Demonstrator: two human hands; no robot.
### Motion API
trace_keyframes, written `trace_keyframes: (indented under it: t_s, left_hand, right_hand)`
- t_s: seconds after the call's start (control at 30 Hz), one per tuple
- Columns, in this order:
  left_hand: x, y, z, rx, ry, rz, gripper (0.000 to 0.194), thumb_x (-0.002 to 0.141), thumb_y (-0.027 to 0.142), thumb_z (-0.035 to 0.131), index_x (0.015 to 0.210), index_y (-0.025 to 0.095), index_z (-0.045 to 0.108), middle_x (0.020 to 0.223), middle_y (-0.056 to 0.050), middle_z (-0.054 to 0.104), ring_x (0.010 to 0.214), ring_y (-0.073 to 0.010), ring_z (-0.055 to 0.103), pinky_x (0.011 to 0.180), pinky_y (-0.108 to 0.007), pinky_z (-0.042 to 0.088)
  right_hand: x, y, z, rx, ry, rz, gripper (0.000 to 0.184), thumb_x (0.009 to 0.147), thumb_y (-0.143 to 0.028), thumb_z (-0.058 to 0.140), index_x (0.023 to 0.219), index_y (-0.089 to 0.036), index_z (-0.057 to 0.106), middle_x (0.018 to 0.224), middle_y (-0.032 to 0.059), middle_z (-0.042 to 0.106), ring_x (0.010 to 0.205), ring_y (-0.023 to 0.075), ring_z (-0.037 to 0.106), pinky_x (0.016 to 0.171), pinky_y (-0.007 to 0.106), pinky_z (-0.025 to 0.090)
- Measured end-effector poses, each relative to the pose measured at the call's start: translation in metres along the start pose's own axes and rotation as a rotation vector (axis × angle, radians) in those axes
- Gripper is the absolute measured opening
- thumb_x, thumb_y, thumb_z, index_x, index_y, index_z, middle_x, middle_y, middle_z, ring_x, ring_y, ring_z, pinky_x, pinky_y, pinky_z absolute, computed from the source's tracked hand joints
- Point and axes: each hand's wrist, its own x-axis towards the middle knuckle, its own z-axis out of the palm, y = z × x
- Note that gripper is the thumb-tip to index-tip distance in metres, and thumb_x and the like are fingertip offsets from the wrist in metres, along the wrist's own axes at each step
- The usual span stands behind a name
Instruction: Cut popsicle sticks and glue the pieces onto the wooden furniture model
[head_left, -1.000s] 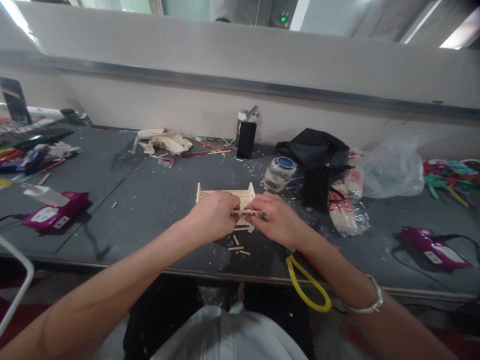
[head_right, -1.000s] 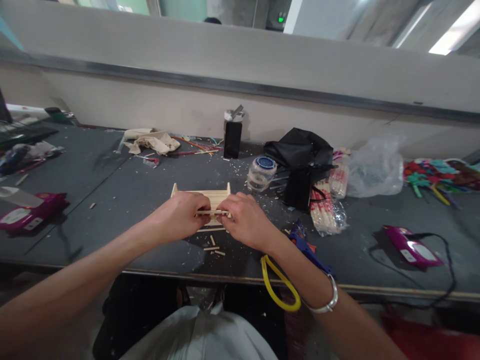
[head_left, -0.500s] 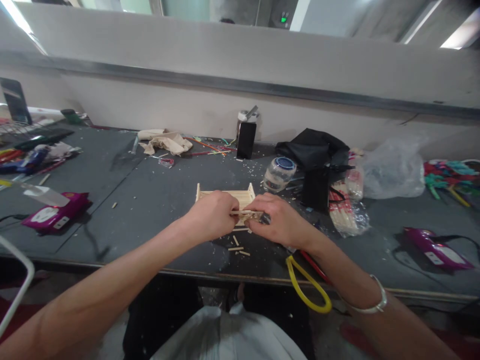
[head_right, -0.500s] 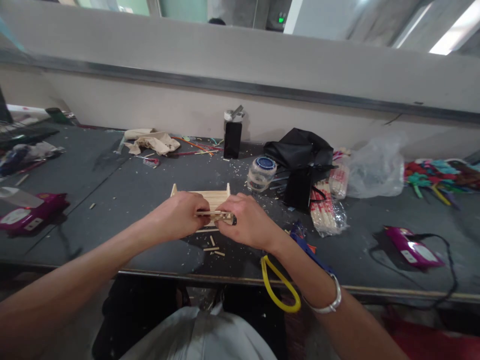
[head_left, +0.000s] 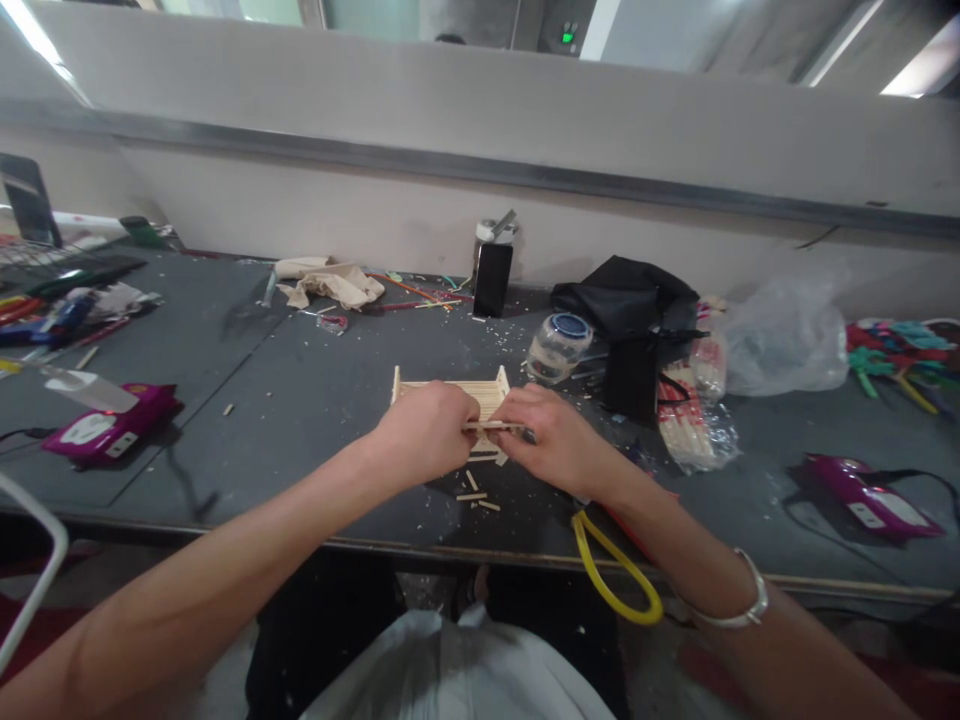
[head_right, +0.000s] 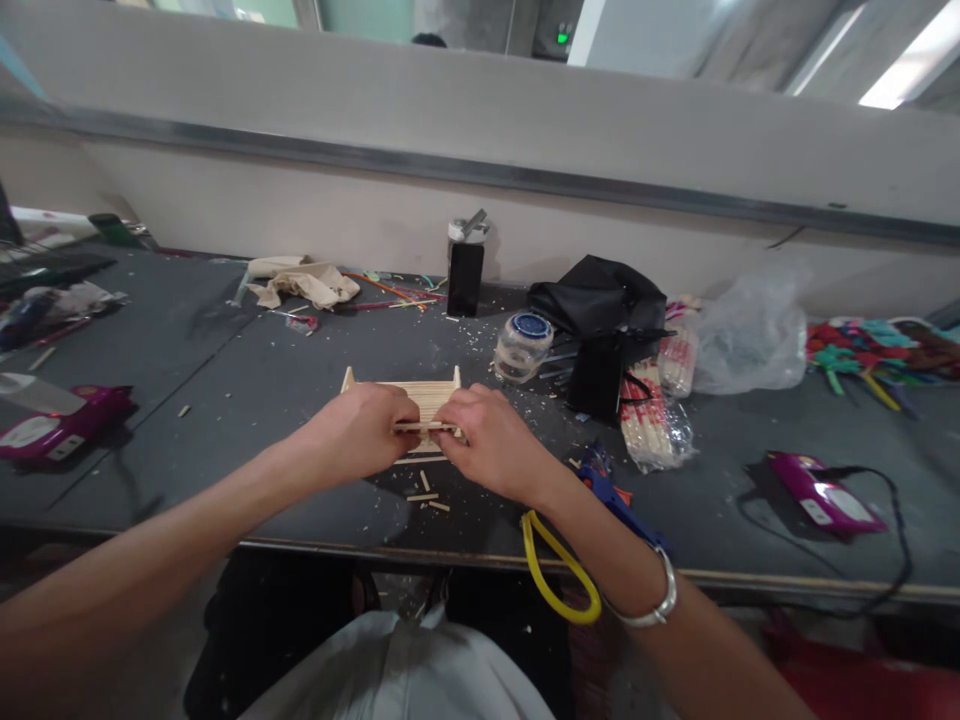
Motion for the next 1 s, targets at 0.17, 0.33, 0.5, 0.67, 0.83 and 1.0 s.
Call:
trace_keyframes:
  t_s: [0.17, 0.33, 0.5, 0.67, 0.83, 1.0]
  left_hand:
    - [-0.0028, 0.0005, -0.0006, 0.018, 0.014, 0.014, 0.018, 0.075, 0.019, 0.05, 0.07, 0.016, 0.066, 0.075, -0.008, 0.068, 0.073, -0.0211, 0.063, 0.065, -0.03, 0.046]
    - [-0.0072, 0.0021, -0.004, 0.06, 0.023, 0.001, 0.021, 0.079, 0.021, 0.048, 0.072, 0.015, 0.067, 0.078, -0.009, 0.068, 0.075, -0.0223, 0.064, 0.066, -0.031, 0.048]
    - [-0.0068, 0.0039, -0.0017, 0.099, 0.01, 0.023, 0.021, 0.078, 0.018, 0.047, 0.073, 0.014, 0.067, 0.08, -0.01, 0.068, 0.076, -0.0227, 0.064, 0.068, -0.032, 0.049]
    - [-0.006, 0.0051, -0.0008, 0.112, 0.002, 0.041, 0.023, 0.079, 0.017, 0.045, 0.074, 0.013, 0.067, 0.082, -0.011, 0.069, 0.076, -0.0239, 0.065, 0.068, -0.033, 0.049]
    - [-0.0061, 0.0073, -0.0023, 0.118, -0.022, 0.042, 0.024, 0.08, 0.016, 0.044, 0.075, 0.013, 0.067, 0.081, -0.011, 0.069, 0.076, -0.0236, 0.065, 0.068, -0.033, 0.049]
    - [-0.0066, 0.0084, -0.0008, 0.133, -0.012, 0.012, 0.024, 0.079, 0.017, 0.045, 0.075, 0.013, 0.068, 0.082, -0.011, 0.068, 0.074, -0.0247, 0.066, 0.064, -0.033, 0.049]
  right_hand:
    - [0.0013, -0.0016, -0.0009, 0.028, 0.023, -0.024, 0.013, 0.083, -0.012, 0.055, 0.073, -0.016, 0.063, 0.073, 0.0039, 0.061, 0.076, 0.0173, 0.053, 0.073, 0.029, 0.04]
    - [0.0008, -0.0006, 0.0001, 0.036, 0.039, -0.028, 0.013, 0.083, -0.012, 0.055, 0.072, -0.017, 0.061, 0.073, 0.0034, 0.06, 0.075, 0.0169, 0.052, 0.072, 0.029, 0.039]
    - [0.0002, 0.0006, 0.0011, 0.033, 0.039, -0.028, 0.013, 0.082, -0.012, 0.057, 0.07, -0.017, 0.061, 0.072, 0.0035, 0.059, 0.075, 0.0173, 0.051, 0.071, 0.028, 0.038]
    - [0.0, 0.0014, 0.0007, 0.033, 0.024, -0.02, 0.013, 0.082, -0.012, 0.057, 0.07, -0.016, 0.06, 0.073, 0.0038, 0.059, 0.076, 0.0176, 0.052, 0.072, 0.029, 0.038]
    - [0.0005, 0.0015, -0.0005, 0.04, 0.008, -0.012, 0.014, 0.083, -0.013, 0.057, 0.07, -0.017, 0.06, 0.073, 0.0029, 0.059, 0.077, 0.0172, 0.052, 0.072, 0.028, 0.039]
    - [0.0008, 0.0015, -0.001, 0.045, 0.0, -0.002, 0.013, 0.082, -0.013, 0.059, 0.07, -0.017, 0.061, 0.073, 0.003, 0.059, 0.078, 0.0175, 0.053, 0.072, 0.028, 0.039]
